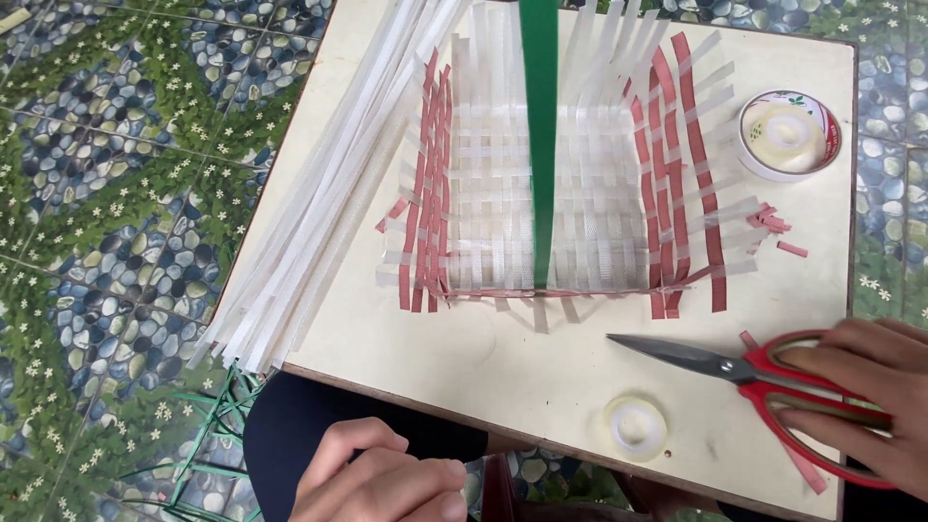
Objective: Weaving together white, red, and green plastic strips to create a structured object, using clear tape to secure the strips and scissors to trim them.
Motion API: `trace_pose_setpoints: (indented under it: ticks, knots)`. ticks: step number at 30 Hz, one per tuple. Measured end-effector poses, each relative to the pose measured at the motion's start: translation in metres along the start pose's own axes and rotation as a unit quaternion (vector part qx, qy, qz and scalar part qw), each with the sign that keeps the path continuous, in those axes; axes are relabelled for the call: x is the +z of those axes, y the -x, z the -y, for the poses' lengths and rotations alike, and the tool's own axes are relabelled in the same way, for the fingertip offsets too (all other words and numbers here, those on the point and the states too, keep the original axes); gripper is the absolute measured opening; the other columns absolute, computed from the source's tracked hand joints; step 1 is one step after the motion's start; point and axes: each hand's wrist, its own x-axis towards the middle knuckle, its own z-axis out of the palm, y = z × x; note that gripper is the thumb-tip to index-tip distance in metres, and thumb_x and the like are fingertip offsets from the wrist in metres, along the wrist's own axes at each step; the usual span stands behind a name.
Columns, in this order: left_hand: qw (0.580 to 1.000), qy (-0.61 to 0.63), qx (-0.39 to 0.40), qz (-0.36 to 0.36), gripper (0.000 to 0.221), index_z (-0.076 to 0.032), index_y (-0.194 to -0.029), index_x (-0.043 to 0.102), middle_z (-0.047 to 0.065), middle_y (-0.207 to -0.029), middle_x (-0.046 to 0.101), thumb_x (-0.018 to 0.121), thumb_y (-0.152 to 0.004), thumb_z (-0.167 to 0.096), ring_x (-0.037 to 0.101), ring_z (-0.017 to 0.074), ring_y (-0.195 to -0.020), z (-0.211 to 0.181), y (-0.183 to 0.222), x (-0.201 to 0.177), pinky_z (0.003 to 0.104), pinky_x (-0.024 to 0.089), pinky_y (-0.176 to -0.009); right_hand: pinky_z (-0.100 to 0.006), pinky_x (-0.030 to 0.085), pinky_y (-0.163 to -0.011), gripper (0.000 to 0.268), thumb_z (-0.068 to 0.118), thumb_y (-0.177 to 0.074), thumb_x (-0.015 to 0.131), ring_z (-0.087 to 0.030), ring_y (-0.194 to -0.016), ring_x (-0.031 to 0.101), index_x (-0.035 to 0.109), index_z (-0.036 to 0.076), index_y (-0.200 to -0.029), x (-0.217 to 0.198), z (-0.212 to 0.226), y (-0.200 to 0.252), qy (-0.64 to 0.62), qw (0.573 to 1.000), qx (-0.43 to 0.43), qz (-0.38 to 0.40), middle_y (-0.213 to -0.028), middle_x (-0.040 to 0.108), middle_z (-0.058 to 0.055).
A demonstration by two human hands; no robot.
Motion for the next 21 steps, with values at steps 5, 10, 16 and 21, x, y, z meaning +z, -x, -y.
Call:
trace_pose_setpoints:
  ticks: [5,10,16,21]
  knots:
    - [0.999,-0.034,0.007,-0.031,0.023,-0.018,-0.056,0.053,-0.015,-0.062,0.064,0.054,-0.076,-0.005,0.046,0.0072,-0.047,-0.022,-0.007,-0.006,0.024,0.046,-0.061,-0.029,0.051,-0.064,0.035,0.050,-0.077,0.062,-0.012,-0.089,0.064,0.067,0.032,-0.107,-0.015,0.050,-0.027,0.108,0.992,-0.058,-0.037,-0.098,0.067,0.015]
    - [0.998,0.009,0.009,-0.062,0.017,-0.025,-0.071,0.062,-0.014,-0.067,0.064,0.057,-0.082,-0.013,0.055,0.0022,-0.051,-0.043,-0.021,-0.015,0.024,0.048,-0.066,-0.034,0.054,-0.073,0.036,0.035,-0.079,0.064,-0.017,-0.089,0.066,0.068,0.024,-0.112,-0.036,0.099,-0.025,0.015,0.994,-0.057,-0.091,-0.103,0.069,0.007]
    - [0.991,0.053,-0.031,-0.119,0.025,-0.027,-0.065,0.062,-0.016,-0.060,0.063,0.050,-0.082,-0.013,0.054,-0.0010,-0.046,-0.071,-0.039,-0.005,0.023,0.048,-0.065,-0.030,0.050,-0.072,0.069,0.063,-0.087,0.060,-0.021,-0.083,0.068,0.070,0.002,-0.117,-0.006,0.158,0.014,-0.671,0.735,0.041,0.095,-0.107,0.079,-0.013]
    - [0.983,0.109,-0.038,-0.140,0.020,-0.023,-0.067,0.065,-0.013,-0.064,0.064,0.055,-0.084,-0.016,0.057,-0.0008,-0.046,-0.079,-0.045,0.001,0.022,0.046,-0.065,-0.036,0.046,-0.079,0.084,0.069,-0.094,0.061,-0.028,-0.103,0.063,0.052,-0.009,-0.126,0.012,0.175,0.022,-0.814,0.557,-0.024,0.165,-0.117,0.066,-0.024]
